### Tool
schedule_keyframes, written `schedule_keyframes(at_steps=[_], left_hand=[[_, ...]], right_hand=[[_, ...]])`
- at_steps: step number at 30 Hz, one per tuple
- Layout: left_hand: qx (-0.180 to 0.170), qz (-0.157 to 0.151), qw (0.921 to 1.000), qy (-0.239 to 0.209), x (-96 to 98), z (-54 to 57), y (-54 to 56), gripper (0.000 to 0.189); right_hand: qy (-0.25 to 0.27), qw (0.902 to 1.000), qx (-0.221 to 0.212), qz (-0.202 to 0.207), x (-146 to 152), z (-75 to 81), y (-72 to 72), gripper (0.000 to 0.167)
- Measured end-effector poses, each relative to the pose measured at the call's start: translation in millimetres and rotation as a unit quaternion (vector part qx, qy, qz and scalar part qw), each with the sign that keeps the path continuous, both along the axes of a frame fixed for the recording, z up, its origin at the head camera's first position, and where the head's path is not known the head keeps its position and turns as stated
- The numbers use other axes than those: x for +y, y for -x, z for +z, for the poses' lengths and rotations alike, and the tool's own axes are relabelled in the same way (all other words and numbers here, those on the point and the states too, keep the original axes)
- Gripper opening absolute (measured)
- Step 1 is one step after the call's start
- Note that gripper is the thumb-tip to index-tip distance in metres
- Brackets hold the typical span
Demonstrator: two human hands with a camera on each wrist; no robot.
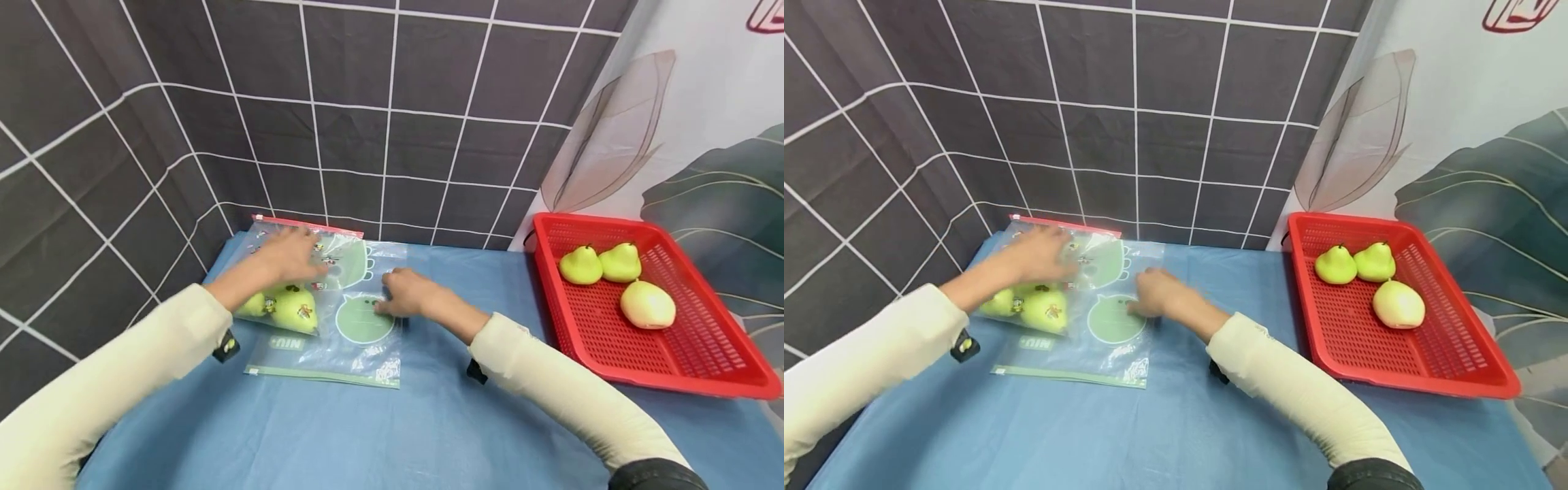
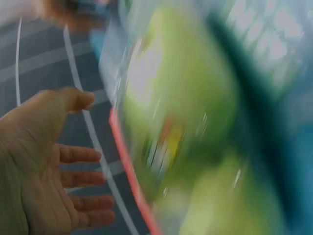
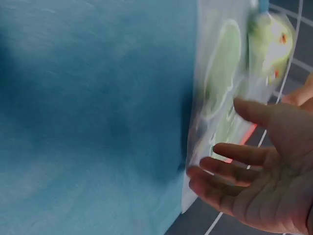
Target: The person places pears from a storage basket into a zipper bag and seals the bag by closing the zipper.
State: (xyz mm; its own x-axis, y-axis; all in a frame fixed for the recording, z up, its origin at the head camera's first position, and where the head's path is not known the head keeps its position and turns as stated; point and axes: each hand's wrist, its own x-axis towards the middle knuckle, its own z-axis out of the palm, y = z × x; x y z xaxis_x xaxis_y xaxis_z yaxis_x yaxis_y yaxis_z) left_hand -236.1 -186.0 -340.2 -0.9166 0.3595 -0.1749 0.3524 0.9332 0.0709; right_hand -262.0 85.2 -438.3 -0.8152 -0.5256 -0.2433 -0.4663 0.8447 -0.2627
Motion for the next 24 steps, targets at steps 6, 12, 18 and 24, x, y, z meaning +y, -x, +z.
schedule_keyframes(at_steps=[6, 12, 18, 24], left_hand=[[-0.018, -0.033, 0.9983, 0.044, 30.3, -43.4, -33.5, 0.087], [-0.017, -0.011, 0.9994, 0.027, 20.5, -54.5, -33.2, 0.084], [-0.024, 0.0, 0.9997, 0.009, 2.4, -56.1, -30.8, 0.083], [-0.02, -0.004, 0.9997, 0.009, -1.4, -54.8, -31.9, 0.082]], right_hand=[[-0.069, 0.9948, -0.073, 0.015, -6.7, 43.6, -60.2, 0.102], [-0.104, 0.9912, -0.082, 0.002, 11.3, 45.2, -67.4, 0.104], [-0.132, 0.9876, -0.084, -0.002, 41.6, 44.6, -57.9, 0.113], [-0.187, 0.9802, -0.065, -0.013, 65.0, 36.5, -49.2, 0.106]])
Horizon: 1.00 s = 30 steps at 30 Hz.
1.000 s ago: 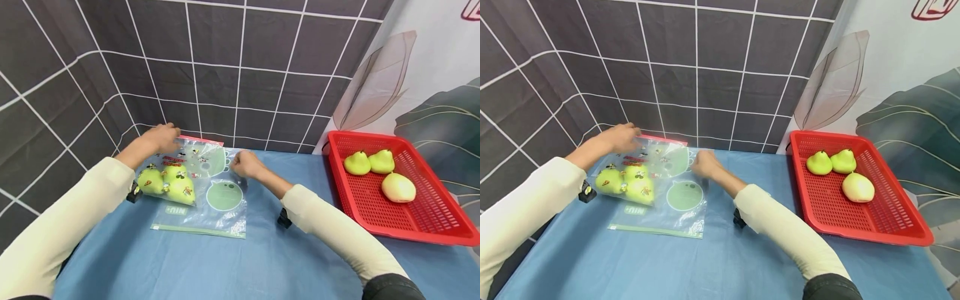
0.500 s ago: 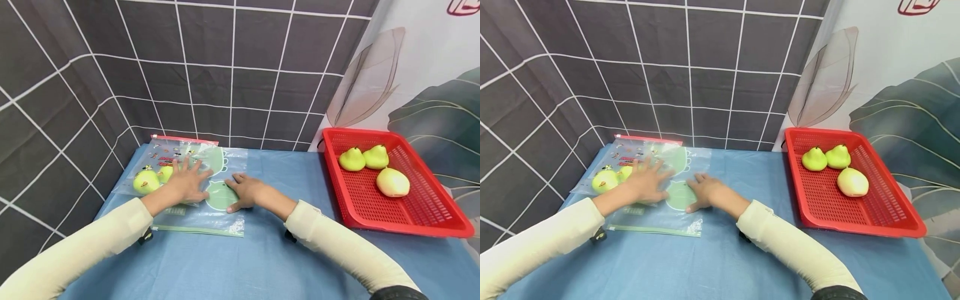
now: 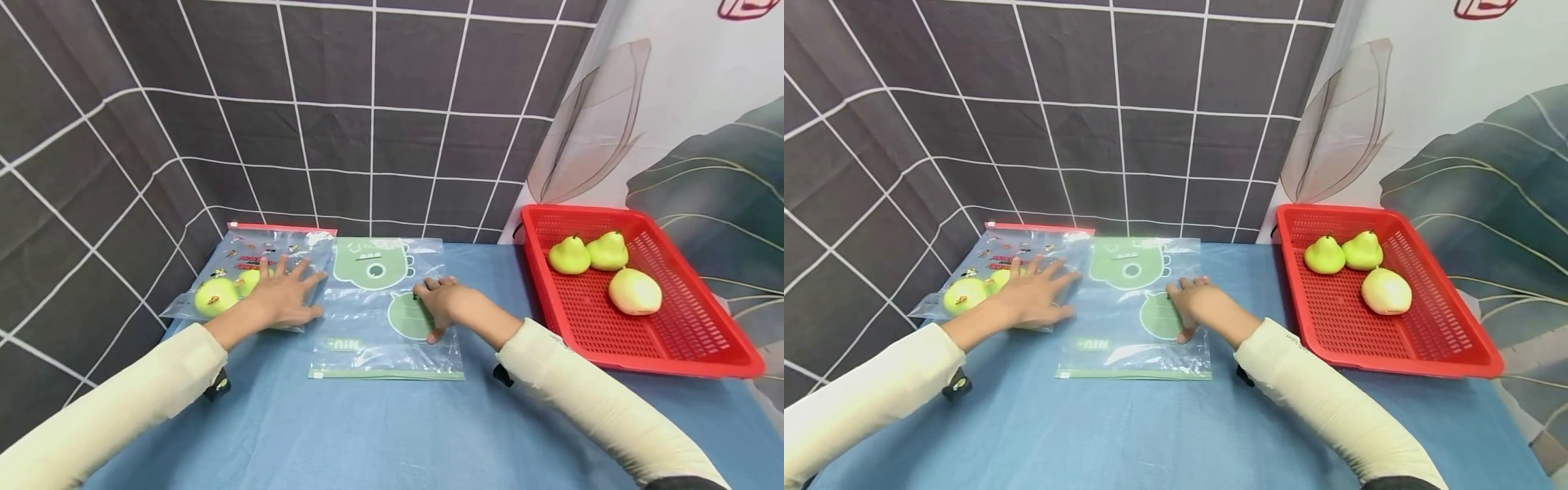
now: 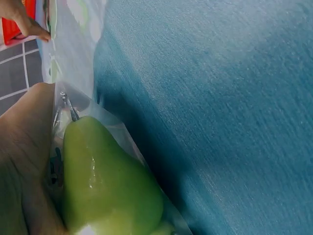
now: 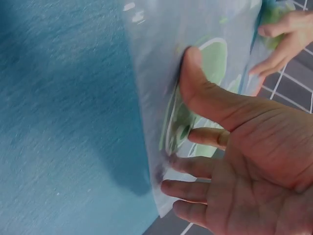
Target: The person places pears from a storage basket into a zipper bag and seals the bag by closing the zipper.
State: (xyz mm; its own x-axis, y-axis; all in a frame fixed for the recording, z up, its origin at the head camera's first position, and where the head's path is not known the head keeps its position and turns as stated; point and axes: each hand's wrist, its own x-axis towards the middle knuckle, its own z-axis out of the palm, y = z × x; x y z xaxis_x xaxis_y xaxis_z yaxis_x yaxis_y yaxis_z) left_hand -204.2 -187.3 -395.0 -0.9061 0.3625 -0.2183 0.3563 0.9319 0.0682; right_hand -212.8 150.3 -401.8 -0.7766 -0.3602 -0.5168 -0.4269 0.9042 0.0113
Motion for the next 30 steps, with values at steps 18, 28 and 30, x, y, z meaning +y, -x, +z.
schedule_keyframes(at_steps=[18, 28, 30], left_hand=[[0.039, -0.15, 0.9854, -0.07, 67.1, 10.1, -22.4, 0.062], [-0.094, -0.261, 0.9556, -0.099, 125.0, 10.1, -71.1, 0.02], [-0.1, -0.271, 0.953, -0.092, 126.6, 8.4, -72.8, 0.022]], right_hand=[[0.079, 0.9953, 0.006, -0.057, 8.3, 59.3, -22.7, 0.093], [0.173, 0.9563, 0.197, -0.13, 110.3, 134.5, -29.9, 0.04], [0.144, 0.9577, 0.189, -0.162, 139.0, 143.5, -23.9, 0.034]])
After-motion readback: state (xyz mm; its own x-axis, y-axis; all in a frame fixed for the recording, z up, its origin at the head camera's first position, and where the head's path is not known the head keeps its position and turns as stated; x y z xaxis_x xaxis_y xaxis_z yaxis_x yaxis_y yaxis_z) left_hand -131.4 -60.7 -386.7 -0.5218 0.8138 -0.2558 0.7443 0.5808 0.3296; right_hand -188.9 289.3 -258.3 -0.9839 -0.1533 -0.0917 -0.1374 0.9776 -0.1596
